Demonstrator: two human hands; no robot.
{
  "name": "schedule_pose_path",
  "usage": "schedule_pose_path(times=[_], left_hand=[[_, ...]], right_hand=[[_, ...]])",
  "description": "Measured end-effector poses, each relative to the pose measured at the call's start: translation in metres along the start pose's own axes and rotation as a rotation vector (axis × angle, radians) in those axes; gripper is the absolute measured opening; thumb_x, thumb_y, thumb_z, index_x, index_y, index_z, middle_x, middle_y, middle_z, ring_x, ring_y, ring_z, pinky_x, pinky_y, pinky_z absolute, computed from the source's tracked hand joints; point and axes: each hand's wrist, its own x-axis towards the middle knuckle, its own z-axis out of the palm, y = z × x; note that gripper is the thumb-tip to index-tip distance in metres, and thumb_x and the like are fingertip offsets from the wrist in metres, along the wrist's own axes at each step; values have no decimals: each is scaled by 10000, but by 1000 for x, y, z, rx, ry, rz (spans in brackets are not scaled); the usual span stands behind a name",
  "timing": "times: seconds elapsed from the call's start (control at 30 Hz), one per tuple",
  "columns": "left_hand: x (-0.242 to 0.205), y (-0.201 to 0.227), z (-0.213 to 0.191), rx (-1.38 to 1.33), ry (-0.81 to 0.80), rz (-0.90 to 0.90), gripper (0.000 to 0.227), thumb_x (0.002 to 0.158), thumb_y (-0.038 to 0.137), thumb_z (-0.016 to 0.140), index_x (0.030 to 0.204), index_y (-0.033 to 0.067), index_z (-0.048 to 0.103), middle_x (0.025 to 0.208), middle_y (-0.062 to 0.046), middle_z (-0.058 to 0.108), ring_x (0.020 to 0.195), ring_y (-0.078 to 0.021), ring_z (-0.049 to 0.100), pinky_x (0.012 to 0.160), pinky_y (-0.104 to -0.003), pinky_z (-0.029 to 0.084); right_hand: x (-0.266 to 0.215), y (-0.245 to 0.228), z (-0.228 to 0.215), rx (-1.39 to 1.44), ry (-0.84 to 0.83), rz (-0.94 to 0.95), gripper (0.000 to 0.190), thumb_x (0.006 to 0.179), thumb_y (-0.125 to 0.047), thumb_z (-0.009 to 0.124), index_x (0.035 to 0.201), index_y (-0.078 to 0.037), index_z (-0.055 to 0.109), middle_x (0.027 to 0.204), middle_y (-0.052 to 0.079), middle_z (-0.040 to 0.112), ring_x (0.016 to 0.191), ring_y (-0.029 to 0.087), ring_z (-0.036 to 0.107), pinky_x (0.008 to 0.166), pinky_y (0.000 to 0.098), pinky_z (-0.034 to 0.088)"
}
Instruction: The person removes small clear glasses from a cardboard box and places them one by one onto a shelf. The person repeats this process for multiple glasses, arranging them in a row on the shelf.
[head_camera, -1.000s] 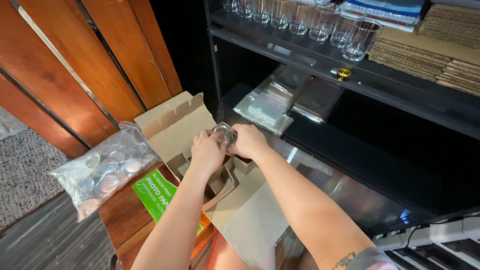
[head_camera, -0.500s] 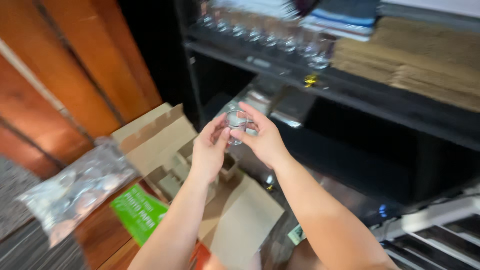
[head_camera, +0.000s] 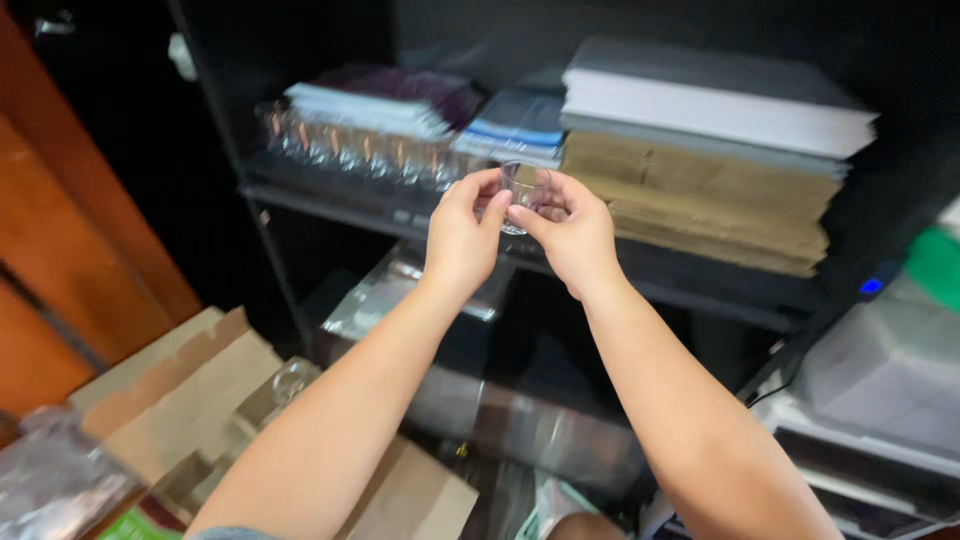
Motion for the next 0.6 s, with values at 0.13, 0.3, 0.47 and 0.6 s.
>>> schedule_pose_path(times=[0.13, 0.3, 0.47, 0.6], left_hand=[[52, -12, 29, 47, -33, 41, 309, 952, 371, 739, 1222, 221, 729, 1080, 30, 757, 992, -122, 762, 856, -295, 622], [94, -26, 51, 237, -162, 38, 382, 933, 440, 731, 1280, 284, 699, 1089, 56, 786, 1021, -139, 757, 901, -341, 602], [97, -10, 44, 400, -250, 24, 380, 976, 468, 642, 1317, 303, 675, 1141, 100, 771, 1183, -183, 693, 1052, -435, 482], [100, -12, 45, 464, -292, -26, 381, 991, 505, 607, 1341, 363, 650, 1173, 172, 751, 1234, -128, 658, 1112, -412, 401]], right_hand=[[45, 3, -16, -167, 72, -57, 594, 739, -126, 955, 1277, -99, 704, 1005, 23, 760, 833, 43, 727, 796, 208, 627], [95, 28, -27, -203, 95, -32, 776, 701, -165, 984, 1374, -33, 620, 1050, 94, 761, 868, 101, 746, 816, 260, 647], [96, 17, -27, -438, 130, 65, 715, 733, -276, 949, 1360, -124, 640, 1057, 37, 782, 909, 58, 740, 825, 219, 623], [102, 24, -28, -572, 140, 57, 687, 707, -364, 956, 1308, -192, 672, 1025, -20, 793, 916, 34, 750, 844, 201, 611]])
